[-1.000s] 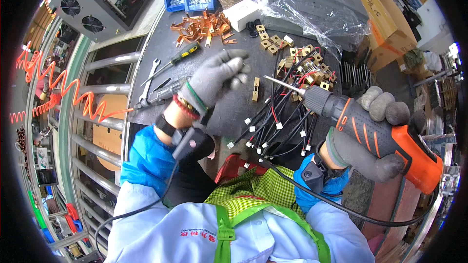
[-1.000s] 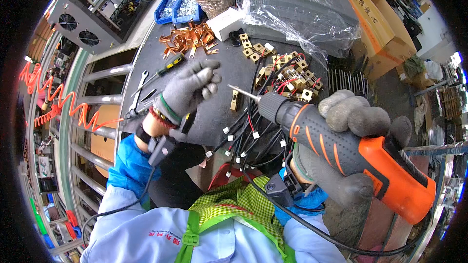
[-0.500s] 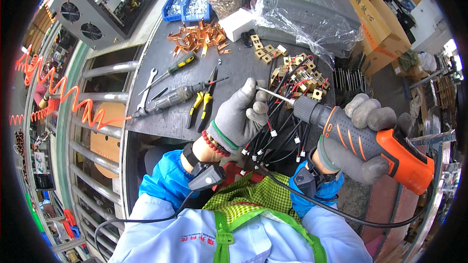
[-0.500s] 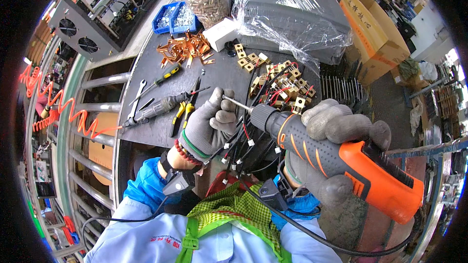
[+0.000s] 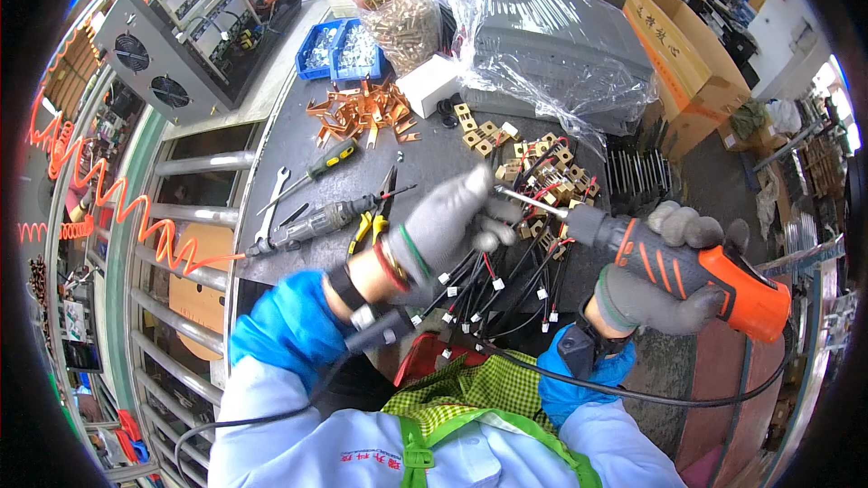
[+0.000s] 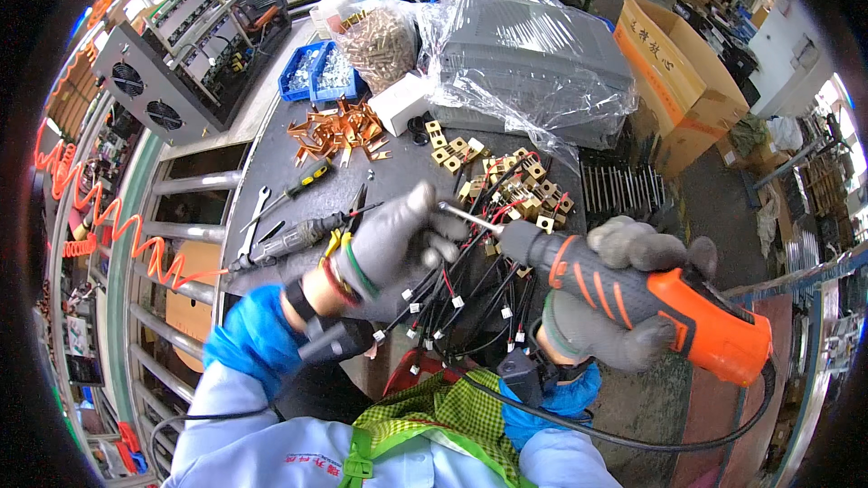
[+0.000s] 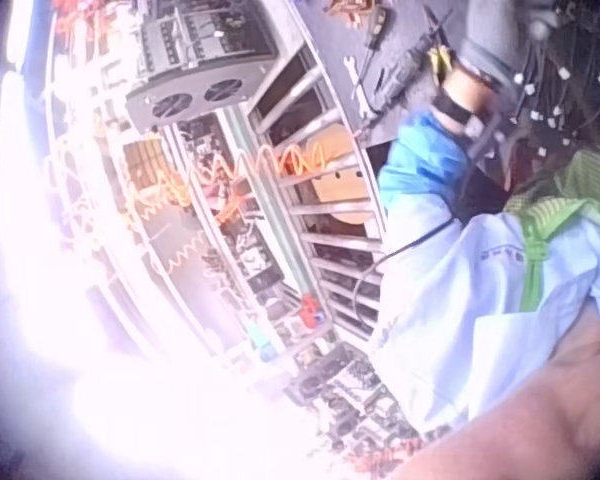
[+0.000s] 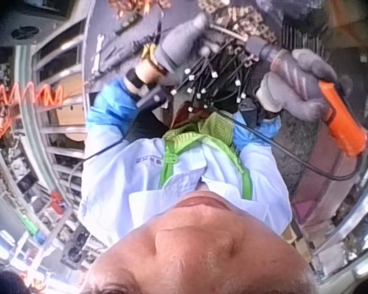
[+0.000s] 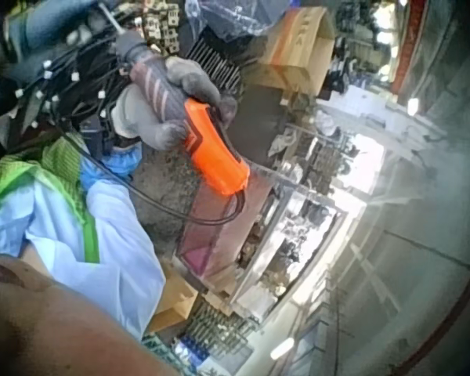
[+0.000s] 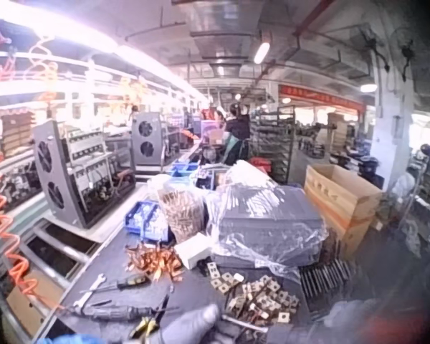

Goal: The recorder is assembling small electrical components and wiring them into terminal blocks using an electric screwdriver.

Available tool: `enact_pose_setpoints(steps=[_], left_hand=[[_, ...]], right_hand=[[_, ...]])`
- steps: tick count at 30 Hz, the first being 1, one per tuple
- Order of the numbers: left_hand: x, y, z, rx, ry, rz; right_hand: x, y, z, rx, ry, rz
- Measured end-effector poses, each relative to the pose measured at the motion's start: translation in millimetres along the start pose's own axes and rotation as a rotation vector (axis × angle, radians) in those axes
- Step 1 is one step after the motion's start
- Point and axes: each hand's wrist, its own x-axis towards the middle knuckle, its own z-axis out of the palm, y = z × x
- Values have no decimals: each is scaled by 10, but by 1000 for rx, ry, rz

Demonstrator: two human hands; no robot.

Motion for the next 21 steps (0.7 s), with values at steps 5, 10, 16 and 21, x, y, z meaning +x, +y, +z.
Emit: enact_pose_setpoints(steps=[5,10,16,21], left_hand=[[981,1068,-871,1314,386,478],[1950,1648,-1236,2308,204,525],[2862,1512,-1733,2535,169,783],[3297,1481,-2161,2186,76,755]], right_hand=[[78,-99,-178,-216,293,62],[112,-72,-177,-55,60,165],[91,23,-165,-272,167,73],[92,114,-251,-298,118,141]])
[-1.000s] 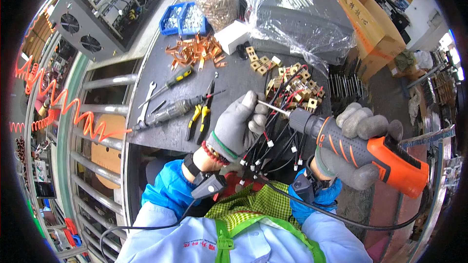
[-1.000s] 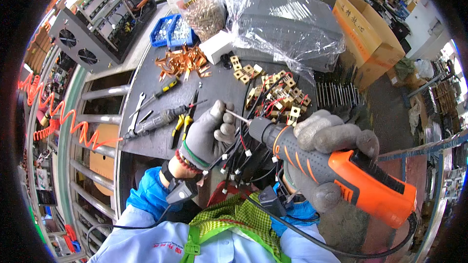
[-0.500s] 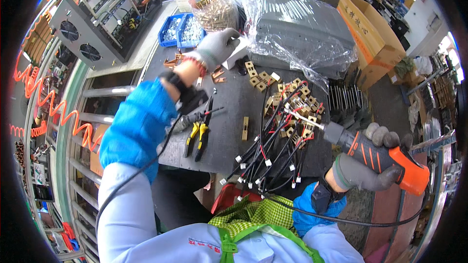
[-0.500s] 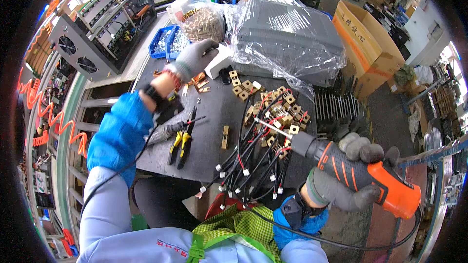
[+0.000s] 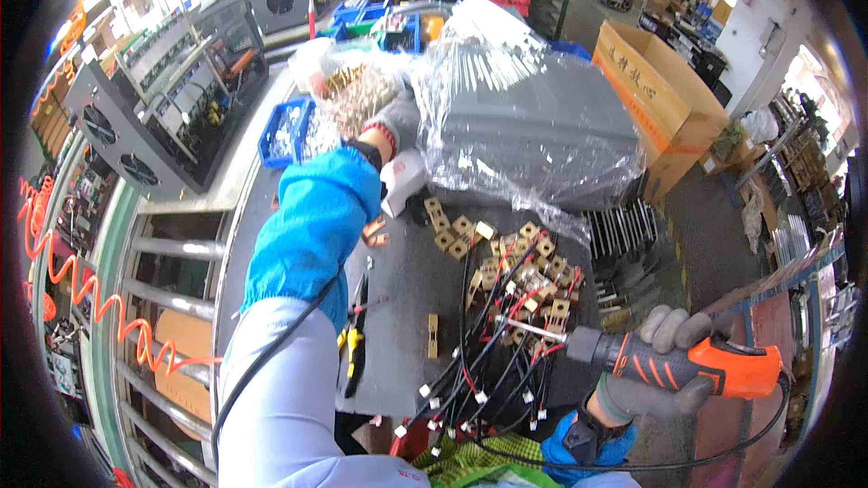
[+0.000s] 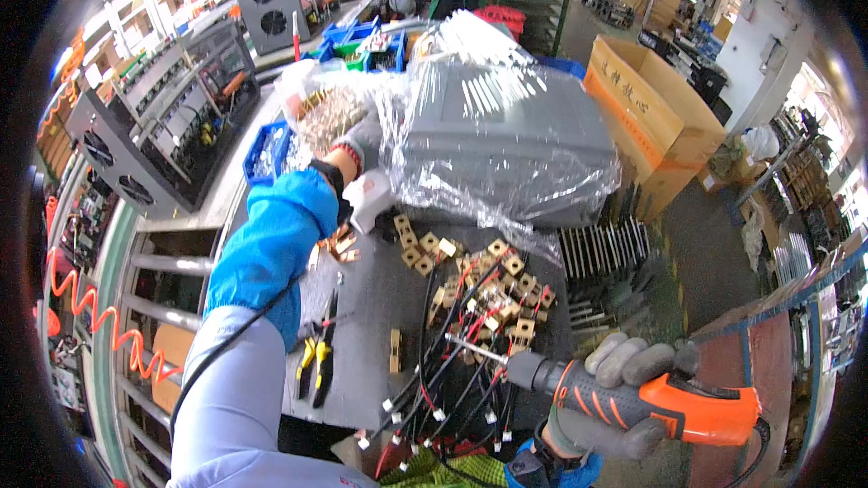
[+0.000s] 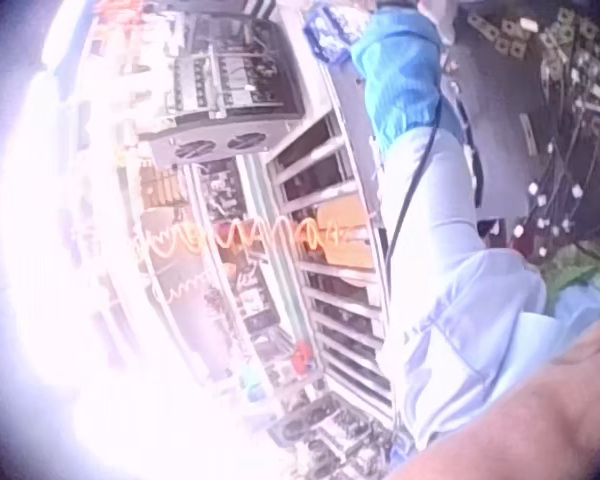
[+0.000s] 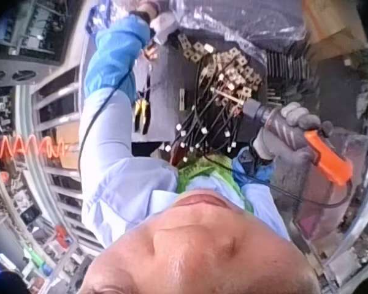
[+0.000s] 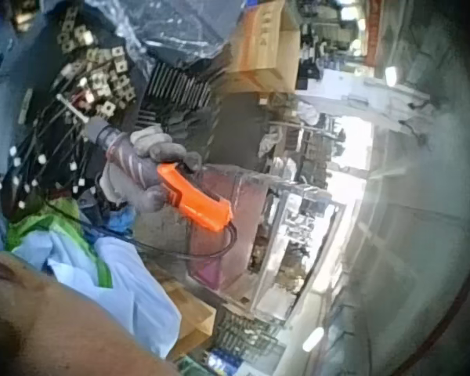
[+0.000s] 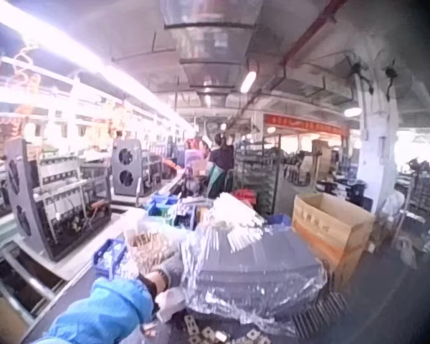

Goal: The recorder is assembling small electrical components and wiring them into terminal blocks using an electric screwdriver.

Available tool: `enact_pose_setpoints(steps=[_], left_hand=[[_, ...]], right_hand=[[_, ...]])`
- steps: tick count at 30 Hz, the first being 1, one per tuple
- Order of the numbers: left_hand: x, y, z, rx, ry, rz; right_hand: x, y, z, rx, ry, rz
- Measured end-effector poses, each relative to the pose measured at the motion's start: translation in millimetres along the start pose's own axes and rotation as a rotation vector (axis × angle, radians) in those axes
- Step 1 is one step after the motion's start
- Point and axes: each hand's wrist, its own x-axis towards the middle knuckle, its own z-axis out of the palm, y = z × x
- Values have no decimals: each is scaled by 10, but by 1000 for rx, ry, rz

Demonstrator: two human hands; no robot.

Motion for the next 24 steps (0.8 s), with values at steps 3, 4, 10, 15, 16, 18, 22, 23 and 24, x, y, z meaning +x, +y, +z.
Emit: enact_pose_setpoints(steps=[3,4,10,15,16,18,22,23,24], left_hand=[[-9,-47,71,237,2,12],[-3,-54,63,192,-1,11],[98,5,-155,178,-59,-5],[118,210,-616,222,62,-2],[108,259,-720,901,153,69],[125,186,-1020,-114,506,-296],[92,-40,-1450,-767,705,-649],[34,-95,-1526,-831,761,-634],[7,-120,-1586,-821,751,-664]], right_hand=[[-13,25,8,-21,99,-22],[-14,21,11,-12,64,3],[6,-23,27,51,4,24],[5,-7,27,75,13,19],[8,-10,24,52,19,20],[7,-22,23,17,24,41],[18,-40,34,29,26,16],[14,-48,41,38,39,20],[16,-53,50,53,20,25]])
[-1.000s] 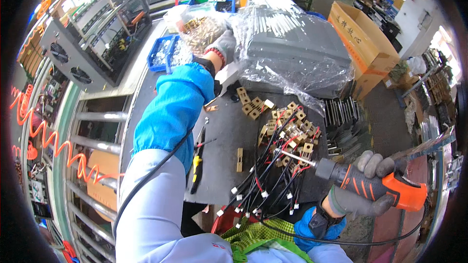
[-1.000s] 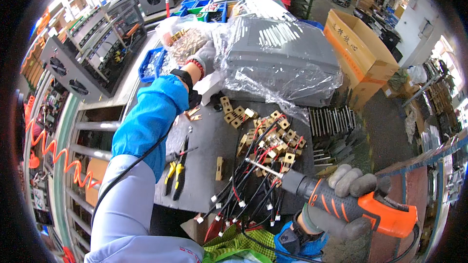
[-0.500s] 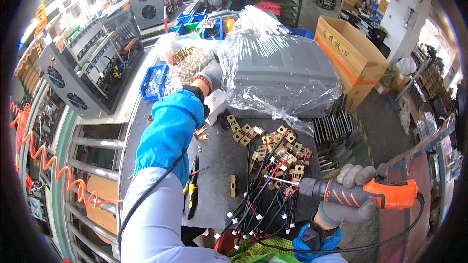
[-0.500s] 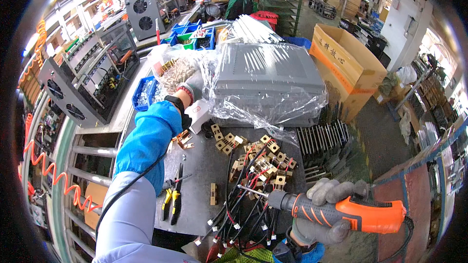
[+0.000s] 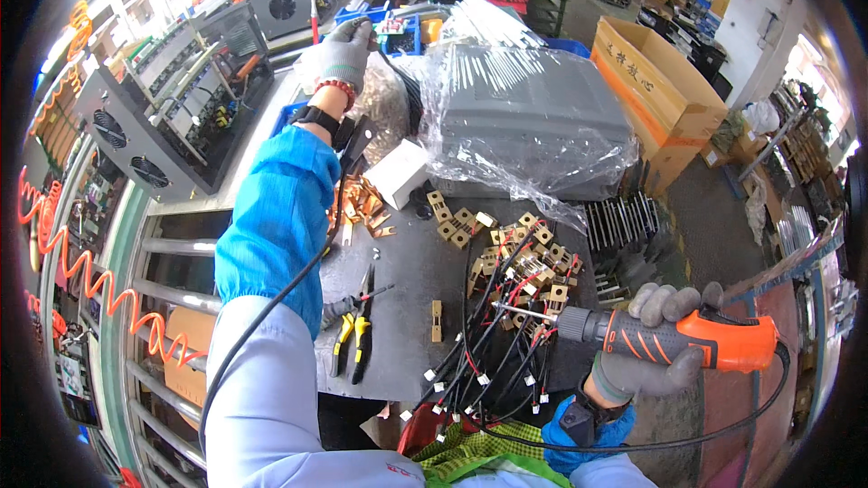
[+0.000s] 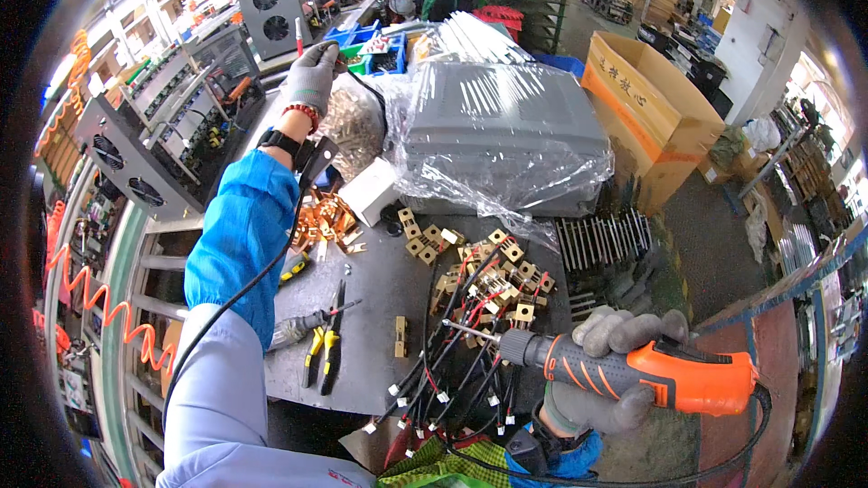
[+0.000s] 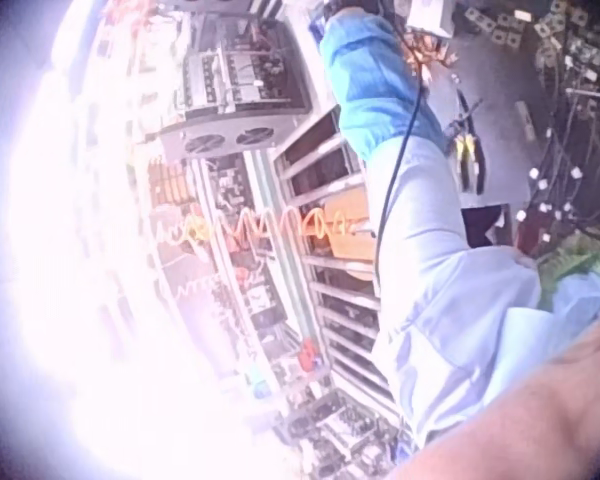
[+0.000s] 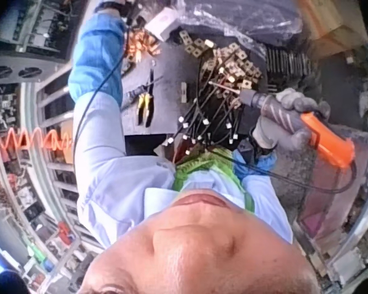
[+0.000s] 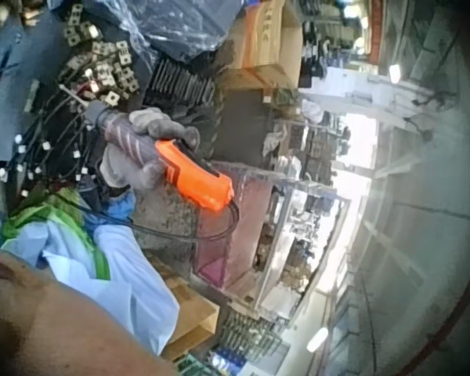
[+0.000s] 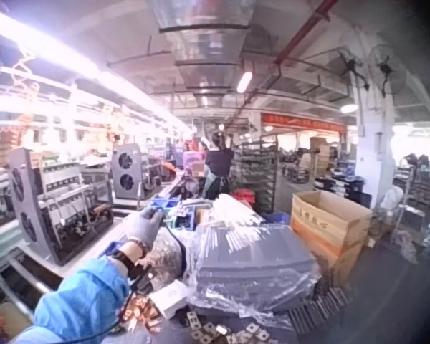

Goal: The recorder is assembling small electrical components and wiring them into terminal blocks using an electric screwdriver.

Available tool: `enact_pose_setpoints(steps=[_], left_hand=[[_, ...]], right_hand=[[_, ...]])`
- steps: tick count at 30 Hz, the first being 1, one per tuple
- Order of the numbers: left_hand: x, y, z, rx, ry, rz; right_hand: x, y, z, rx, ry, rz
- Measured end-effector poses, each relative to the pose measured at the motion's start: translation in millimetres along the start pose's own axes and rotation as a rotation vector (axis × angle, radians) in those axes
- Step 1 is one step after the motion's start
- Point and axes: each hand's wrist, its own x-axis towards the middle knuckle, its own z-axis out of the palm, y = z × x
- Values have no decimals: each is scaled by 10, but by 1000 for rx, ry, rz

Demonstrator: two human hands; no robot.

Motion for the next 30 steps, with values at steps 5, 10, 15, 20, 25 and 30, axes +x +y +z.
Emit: enact_pose_setpoints(steps=[5,10,15,20,25,30], left_hand=[[173,399,-323,-573,263,83],[56,1080,-620,-360,49,45],[-630,1684,-1006,-313,-315,137],[-1530,1953,-1353,-120,-795,75],[-2406,1799,-1630,-40,-1173,-358],[-3124,1443,-1513,-209,-1051,-712]], right_hand=[[-19,-46,57,52,33,4],[-25,-149,134,72,16,-18],[-59,-303,222,175,-63,19],[-167,-494,296,187,-171,45],[-232,-541,372,235,-252,-30],[-268,-436,404,271,-325,7]])
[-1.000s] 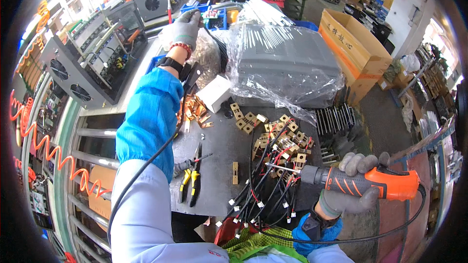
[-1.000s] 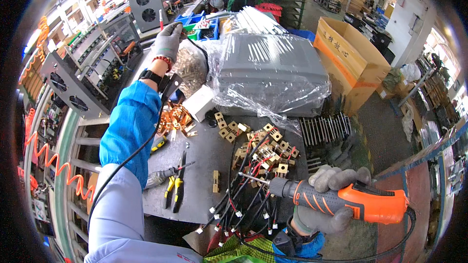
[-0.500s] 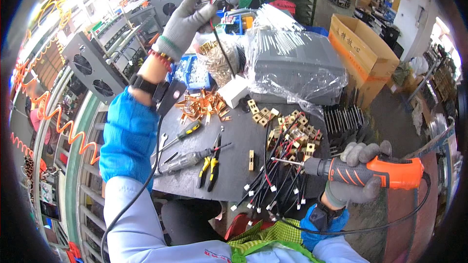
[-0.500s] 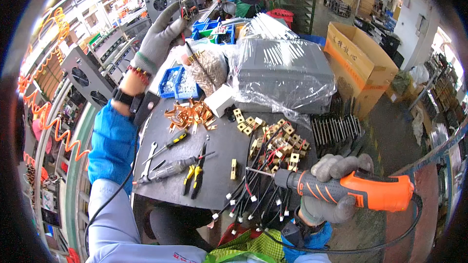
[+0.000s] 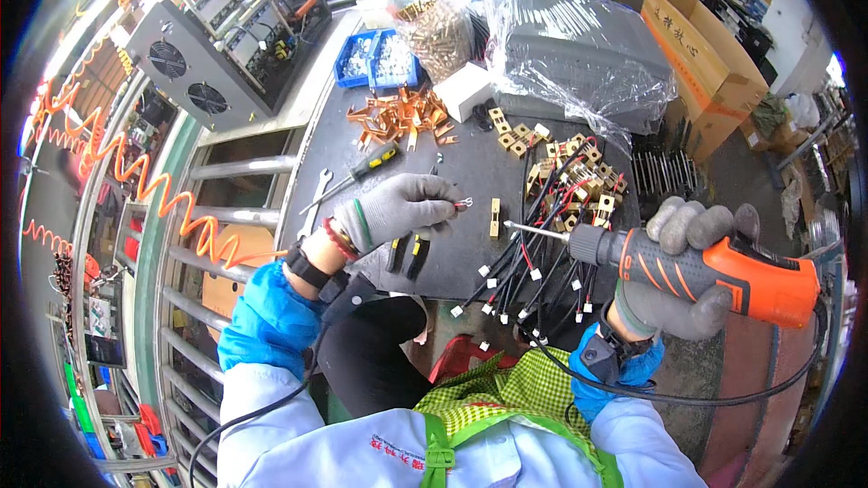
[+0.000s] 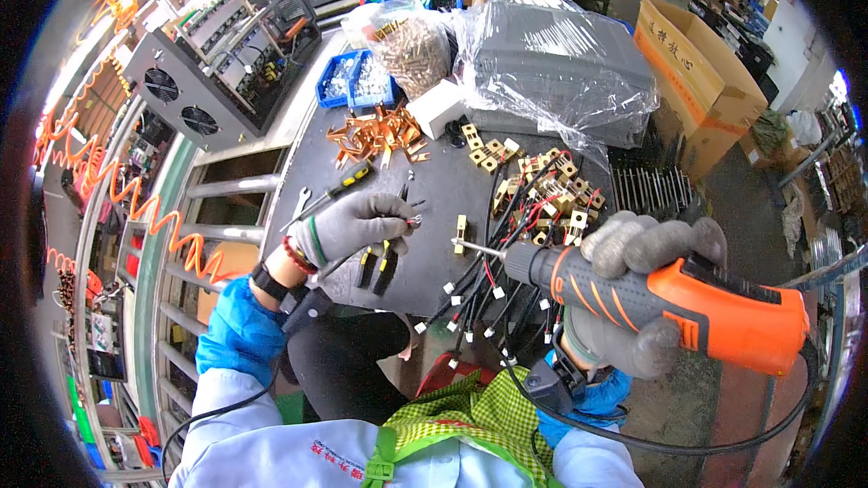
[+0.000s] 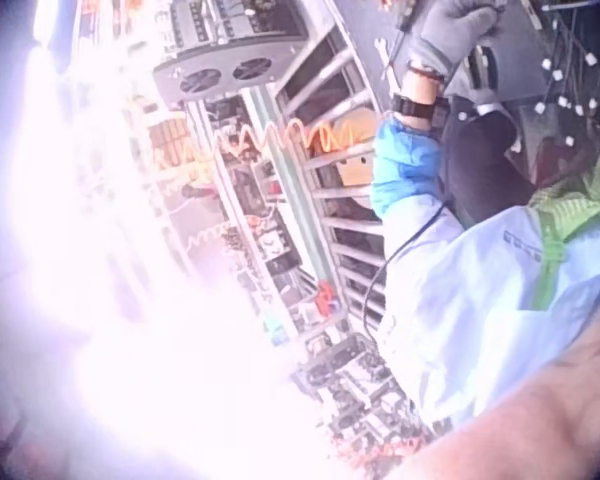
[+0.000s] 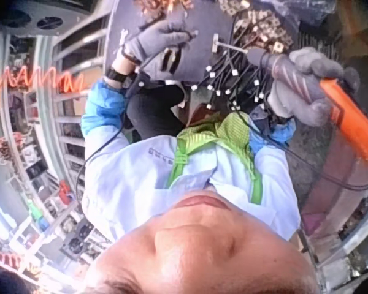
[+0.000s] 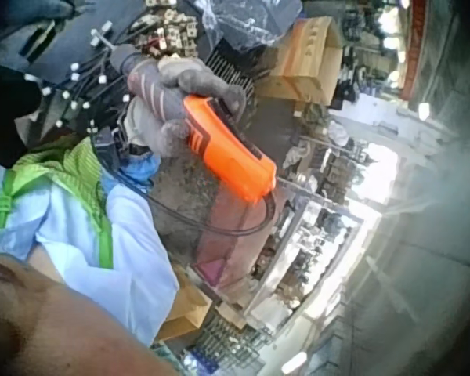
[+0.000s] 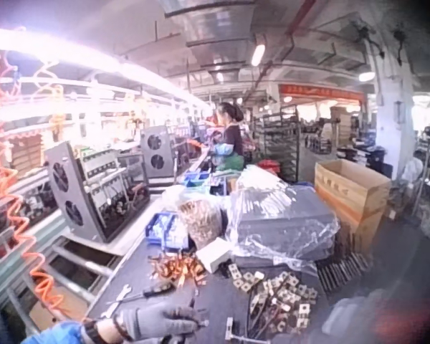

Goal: The recorder is assembling small electrical components and wiring them into terminal blocks using an electric screwdriver.

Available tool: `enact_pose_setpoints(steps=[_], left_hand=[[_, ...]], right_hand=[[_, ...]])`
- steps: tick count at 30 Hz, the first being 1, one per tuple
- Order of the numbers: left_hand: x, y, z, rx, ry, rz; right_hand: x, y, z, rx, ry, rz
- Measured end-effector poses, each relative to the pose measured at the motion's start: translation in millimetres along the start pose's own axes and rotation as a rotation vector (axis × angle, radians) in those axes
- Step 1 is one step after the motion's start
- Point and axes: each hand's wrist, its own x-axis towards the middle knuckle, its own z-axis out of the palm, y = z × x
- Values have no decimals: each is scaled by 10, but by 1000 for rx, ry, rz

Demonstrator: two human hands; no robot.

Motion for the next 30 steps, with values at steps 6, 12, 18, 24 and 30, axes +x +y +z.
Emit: enact_pose_setpoints(steps=[6,12,18,24,30], left_hand=[[228,-517,155,-205,162,99],[389,-739,189,-234,148,187],[436,-797,262,-199,209,308],[507,-850,345,-210,173,372],[453,-792,417,-153,156,255]], right_hand=[[-72,161,-3,30,-18,37],[-97,317,-66,-28,-45,31],[-141,386,-100,-20,-29,68],[-148,413,-82,-33,-7,105],[-148,431,-56,-43,31,96]])
